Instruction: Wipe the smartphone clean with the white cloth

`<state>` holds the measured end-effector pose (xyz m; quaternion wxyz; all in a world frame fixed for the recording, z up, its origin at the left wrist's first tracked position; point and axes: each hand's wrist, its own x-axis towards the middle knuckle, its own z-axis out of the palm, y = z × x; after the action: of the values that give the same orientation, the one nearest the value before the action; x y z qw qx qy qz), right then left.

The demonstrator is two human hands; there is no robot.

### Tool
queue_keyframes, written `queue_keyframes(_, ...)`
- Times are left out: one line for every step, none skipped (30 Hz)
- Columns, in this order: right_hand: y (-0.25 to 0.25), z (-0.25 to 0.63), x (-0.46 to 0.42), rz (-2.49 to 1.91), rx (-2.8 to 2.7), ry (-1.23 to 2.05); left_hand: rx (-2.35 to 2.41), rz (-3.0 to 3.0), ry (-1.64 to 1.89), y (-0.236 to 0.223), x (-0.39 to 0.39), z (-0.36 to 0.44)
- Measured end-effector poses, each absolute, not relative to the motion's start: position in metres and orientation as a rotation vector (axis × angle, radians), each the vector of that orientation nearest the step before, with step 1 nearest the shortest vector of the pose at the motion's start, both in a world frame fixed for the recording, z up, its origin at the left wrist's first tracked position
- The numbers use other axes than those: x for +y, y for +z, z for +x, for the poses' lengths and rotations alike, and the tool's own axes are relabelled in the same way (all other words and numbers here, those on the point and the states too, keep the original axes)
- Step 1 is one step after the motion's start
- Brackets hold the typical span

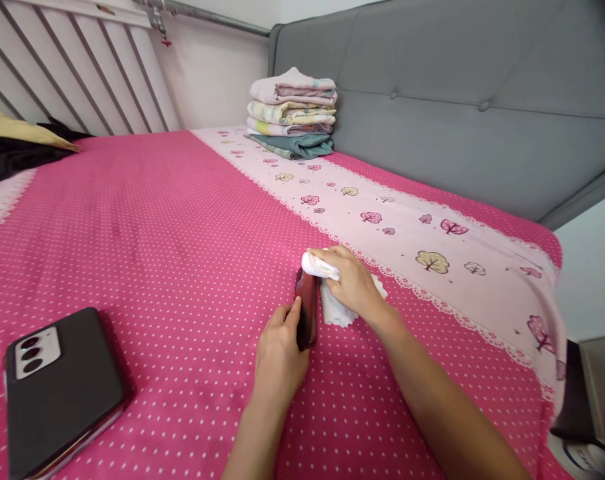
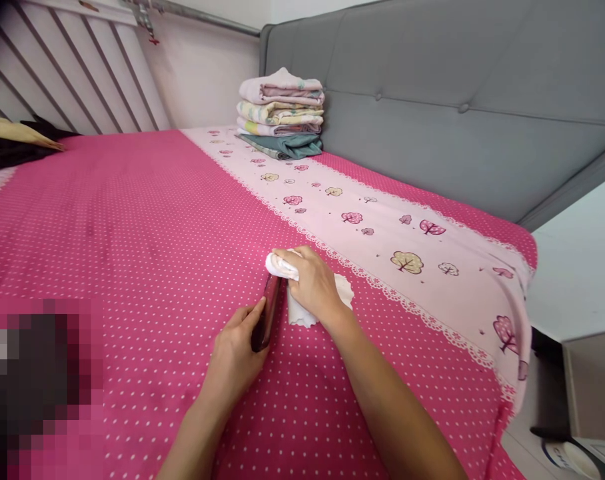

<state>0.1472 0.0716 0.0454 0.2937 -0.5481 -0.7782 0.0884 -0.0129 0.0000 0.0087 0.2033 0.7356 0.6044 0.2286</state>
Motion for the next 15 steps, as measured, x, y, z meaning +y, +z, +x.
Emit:
queue_keyframes(0.047, 0.148, 0.071, -1.452, -2.083, 0.254, 1.686, 2.051, 0.642, 0.009, 0.000, -0.013)
queue_keyframes(0.048, 0.148, 0.070, -1.444, -2.094, 0.274, 1.684, 2.047, 0.646, 0.009, 0.001, -0.013)
queue_keyframes(0.050, 0.148, 0.069, -1.432, -2.104, 0.297, 1.684, 2.040, 0.650, 0.009, 0.001, -0.014)
queue_keyframes(0.052, 0.147, 0.068, -1.417, -2.116, 0.324, 1.683, 2.032, 0.655, 0.010, 0.001, -0.014)
queue_keyframes(0.054, 0.146, 0.066, -1.399, -2.130, 0.353, 1.683, 2.023, 0.664, 0.010, 0.001, -0.015)
queue_keyframes(0.056, 0.144, 0.064, -1.378, -2.146, 0.381, 1.681, 2.015, 0.675, 0.011, 0.001, -0.015)
queue_keyframes(0.058, 0.143, 0.062, -1.356, -2.165, 0.410, 1.680, 2.010, 0.688, 0.012, 0.001, -0.015)
queue_keyframes(0.061, 0.141, 0.059, -1.337, -2.186, 0.439, 1.681, 2.005, 0.705, 0.012, 0.001, -0.016)
queue_keyframes(0.064, 0.139, 0.055, -1.320, -2.207, 0.466, 1.682, 2.001, 0.724, 0.013, 0.001, -0.016)
queue_keyframes(0.067, 0.137, 0.051, -1.304, -2.226, 0.490, 1.683, 1.995, 0.744, 0.013, 0.001, -0.016)
queue_keyframes(0.070, 0.135, 0.047, -1.288, -2.246, 0.511, 1.685, 1.982, 0.766, 0.013, 0.001, -0.016)
queue_keyframes(0.073, 0.134, 0.043, -1.273, -2.267, 0.531, 1.689, 1.963, 0.788, 0.013, 0.001, -0.016)
queue_keyframes(0.076, 0.132, 0.039, -1.258, -2.288, 0.548, 1.696, 1.939, 0.809, 0.012, 0.001, -0.016)
queue_keyframes(0.079, 0.131, 0.035, -1.245, -2.310, 0.563, 1.703, 1.914, 0.824, 0.011, 0.001, -0.017)
queue_keyframes(0.081, 0.130, 0.031, -1.231, -2.332, 0.579, 1.711, 1.889, 0.833, 0.010, 0.001, -0.017)
